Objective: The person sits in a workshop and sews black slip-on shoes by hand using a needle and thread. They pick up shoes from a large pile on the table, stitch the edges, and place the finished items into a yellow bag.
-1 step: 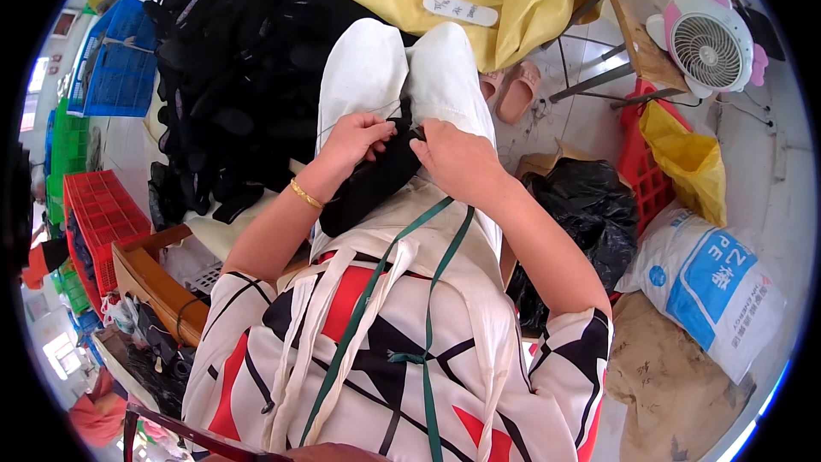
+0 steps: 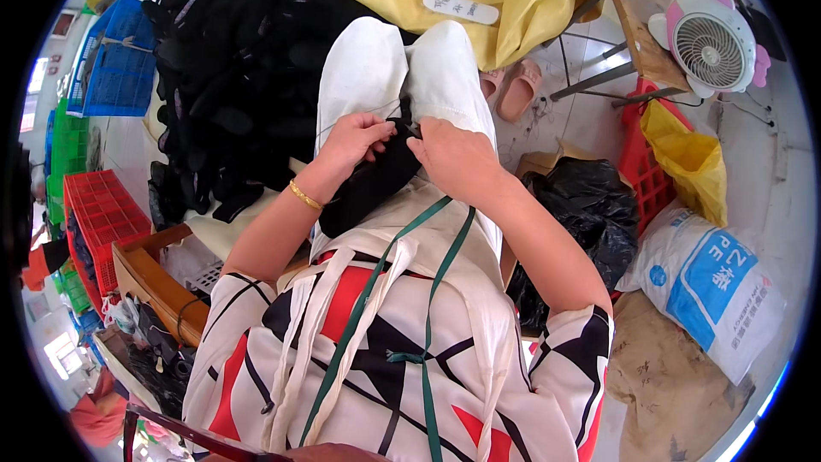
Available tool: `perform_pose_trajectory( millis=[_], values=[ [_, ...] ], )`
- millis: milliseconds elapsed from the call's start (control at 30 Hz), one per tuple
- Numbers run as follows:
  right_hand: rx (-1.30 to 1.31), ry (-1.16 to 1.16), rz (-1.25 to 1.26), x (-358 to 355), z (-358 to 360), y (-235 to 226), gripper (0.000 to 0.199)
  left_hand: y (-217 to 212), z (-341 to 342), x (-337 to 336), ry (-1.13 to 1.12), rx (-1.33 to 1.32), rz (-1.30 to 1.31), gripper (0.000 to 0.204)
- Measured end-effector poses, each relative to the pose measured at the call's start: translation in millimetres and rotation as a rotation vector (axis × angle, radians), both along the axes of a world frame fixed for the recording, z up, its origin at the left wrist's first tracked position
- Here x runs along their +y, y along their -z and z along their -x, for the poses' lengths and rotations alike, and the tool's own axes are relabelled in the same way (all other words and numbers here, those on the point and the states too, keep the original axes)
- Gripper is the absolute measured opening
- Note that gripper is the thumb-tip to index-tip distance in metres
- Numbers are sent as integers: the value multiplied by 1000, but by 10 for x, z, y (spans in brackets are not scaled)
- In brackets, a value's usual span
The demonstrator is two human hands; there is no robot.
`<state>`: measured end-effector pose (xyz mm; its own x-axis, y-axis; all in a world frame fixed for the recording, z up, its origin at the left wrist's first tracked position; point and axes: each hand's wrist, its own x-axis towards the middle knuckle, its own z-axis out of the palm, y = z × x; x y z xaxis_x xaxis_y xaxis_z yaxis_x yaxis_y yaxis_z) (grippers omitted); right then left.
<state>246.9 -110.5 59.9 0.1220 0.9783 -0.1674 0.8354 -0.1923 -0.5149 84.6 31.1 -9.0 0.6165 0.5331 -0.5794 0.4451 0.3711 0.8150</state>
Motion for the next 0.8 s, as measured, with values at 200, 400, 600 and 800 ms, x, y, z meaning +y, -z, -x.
perform_pose_trajectory(
  millis=[200, 400, 600, 800],
  values=[
    [-128, -106, 116, 185, -13, 89, 29, -12, 19, -27, -63, -7, 77, 20],
    [-122, -149, 39, 228, -96, 196, 26, -22, -14, -39, -86, -28, 111, 20],
    [-139, -179, 140, 346, -87, 164, 24, -30, -27, -50, -86, -28, 109, 19],
    [-141, -202, 187, 405, -84, 136, 25, -17, -32, -52, -99, -19, 111, 18]
  ],
)
